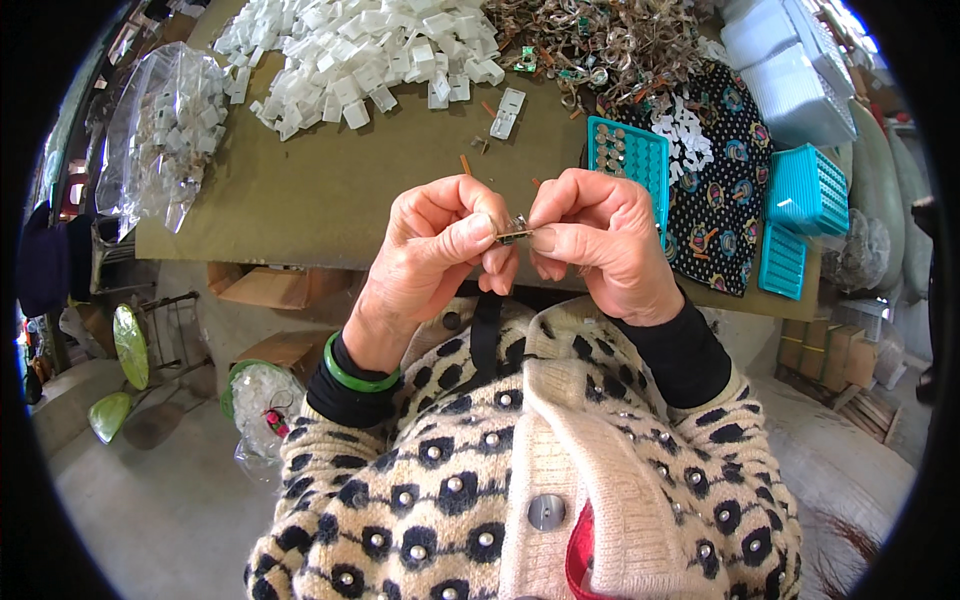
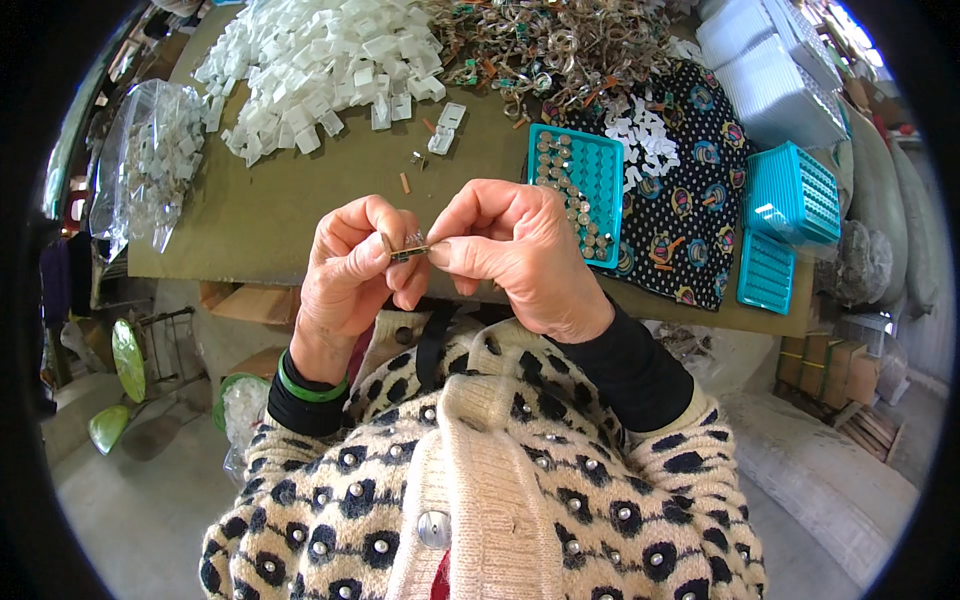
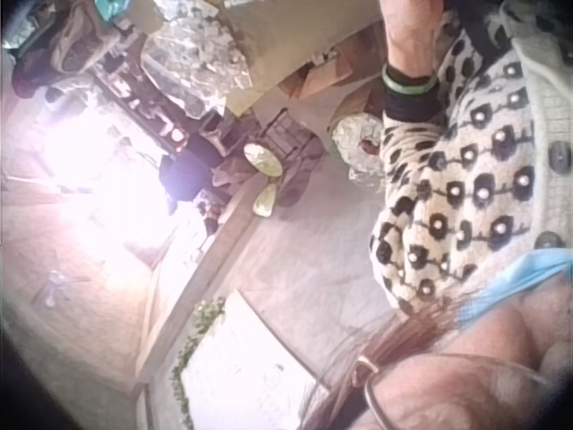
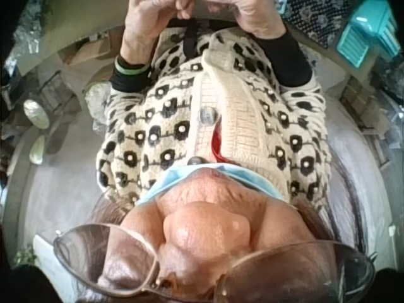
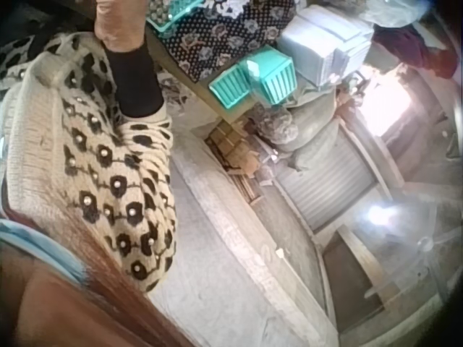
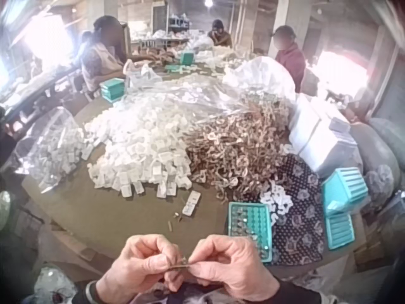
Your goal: The person assembles small electronic components by inserting metal pins into white plastic housings and attaching them to wires. They repeatedly pick up housings and pins from the table, align and insert the pins, and place the assembled units into a blue tray.
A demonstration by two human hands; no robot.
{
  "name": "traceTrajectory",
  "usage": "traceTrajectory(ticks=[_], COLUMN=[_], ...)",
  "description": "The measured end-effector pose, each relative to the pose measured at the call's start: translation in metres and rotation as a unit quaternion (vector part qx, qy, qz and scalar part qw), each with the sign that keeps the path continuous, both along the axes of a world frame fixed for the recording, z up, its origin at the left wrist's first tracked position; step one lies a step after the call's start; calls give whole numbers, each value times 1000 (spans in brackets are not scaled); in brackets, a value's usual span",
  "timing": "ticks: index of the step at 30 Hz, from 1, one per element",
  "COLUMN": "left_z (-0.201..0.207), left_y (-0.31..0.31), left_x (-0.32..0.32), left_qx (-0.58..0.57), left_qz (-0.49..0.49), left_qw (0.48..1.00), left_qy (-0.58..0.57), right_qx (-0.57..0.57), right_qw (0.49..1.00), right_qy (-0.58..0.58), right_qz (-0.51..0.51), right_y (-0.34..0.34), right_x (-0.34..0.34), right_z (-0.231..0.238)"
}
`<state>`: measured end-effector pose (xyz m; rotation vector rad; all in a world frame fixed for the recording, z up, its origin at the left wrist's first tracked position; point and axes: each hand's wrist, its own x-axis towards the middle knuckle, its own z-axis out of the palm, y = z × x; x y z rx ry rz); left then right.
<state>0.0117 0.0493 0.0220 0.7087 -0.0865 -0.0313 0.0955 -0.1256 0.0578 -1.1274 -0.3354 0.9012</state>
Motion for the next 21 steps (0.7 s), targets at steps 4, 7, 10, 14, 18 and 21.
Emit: traceTrajectory(ticks=[4,7,10,14,18,21], left_z=[-4,-6,-6,-10,-13,-6], left_y=[-2,-3,-2,4,6,14], left_x=[-5,-8,-11,-14,-12,-6], left_qx=[-50,-100,-109,-107,-128,-15], left_qz=[-20,-22,-4,-41,-118,-74], left_qw=[998,994,992,992,984,996], left_qy=[14,38,66,56,35,55], right_qx=[-1,-40,-78,-44,-8,-52], right_qw=[1000,999,984,877,844,865], right_qy=[29,-8,-152,-474,-535,-495], right_qz=[4,-2,-44,-60,-35,-63], right_y=[1,4,6,13,10,5], right_x=[-1,-4,-13,-19,-23,-24], right_z=[-1,1,5,5,2,-1])
